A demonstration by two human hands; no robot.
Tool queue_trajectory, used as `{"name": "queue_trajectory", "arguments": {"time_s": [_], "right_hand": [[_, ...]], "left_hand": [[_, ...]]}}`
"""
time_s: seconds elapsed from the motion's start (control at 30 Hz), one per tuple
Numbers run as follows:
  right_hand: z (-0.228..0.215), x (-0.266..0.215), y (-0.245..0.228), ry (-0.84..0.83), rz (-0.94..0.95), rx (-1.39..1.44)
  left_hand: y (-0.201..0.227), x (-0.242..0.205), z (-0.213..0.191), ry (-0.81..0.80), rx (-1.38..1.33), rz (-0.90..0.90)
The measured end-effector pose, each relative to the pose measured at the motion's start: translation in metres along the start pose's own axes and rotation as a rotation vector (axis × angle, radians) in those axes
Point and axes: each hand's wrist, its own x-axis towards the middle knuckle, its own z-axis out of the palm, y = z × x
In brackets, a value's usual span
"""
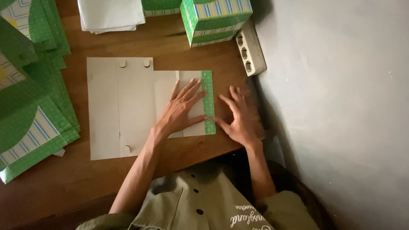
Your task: The person assembles a cardboard box by folding the flaps and securing them with green patterned tape. They handle the box and tape, folding the sides and top flaps to form the box structure.
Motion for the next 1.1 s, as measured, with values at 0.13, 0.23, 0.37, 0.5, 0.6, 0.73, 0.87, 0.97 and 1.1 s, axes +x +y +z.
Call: {"name": "queue_trajectory", "arguments": {"time_s": [0.13, 0.23, 0.37, 0.5, 0.6, 0.73, 0.87, 0.97, 1.1], "right_hand": [[0.003, -0.011, 0.004, -0.026, 0.005, 0.038], [0.01, -0.004, 0.006, 0.001, -0.004, 0.024], [0.017, 0.019, 0.008, 0.06, -0.037, -0.023], [0.015, 0.03, -0.012, -0.013, -0.181, -0.151], [0.014, 0.029, -0.018, -0.019, -0.248, -0.212], [-0.009, 0.027, -0.025, 0.073, -0.295, -0.325], [-0.019, 0.014, -0.005, 0.187, -0.279, -0.148], [-0.031, 0.007, -0.013, 0.232, -0.32, 0.047], [-0.035, -0.011, -0.042, 0.4, -0.255, 0.278]], "left_hand": [[0.003, -0.001, -0.004, 0.021, 0.0, 0.03], [-0.004, -0.003, 0.003, 0.043, -0.019, 0.051], [-0.002, -0.007, -0.002, 0.066, -0.043, 0.057], [-0.002, -0.01, -0.008, 0.131, -0.149, 0.043], [-0.004, -0.009, -0.01, 0.187, -0.237, 0.046], [-0.017, -0.008, 0.0, 0.242, -0.24, 0.065], [-0.001, -0.017, -0.019, 0.23, -0.291, 0.052], [0.026, -0.033, -0.055, 0.164, -0.276, 0.133], [0.103, -0.066, -0.116, -0.091, -0.247, -0.081]]}}
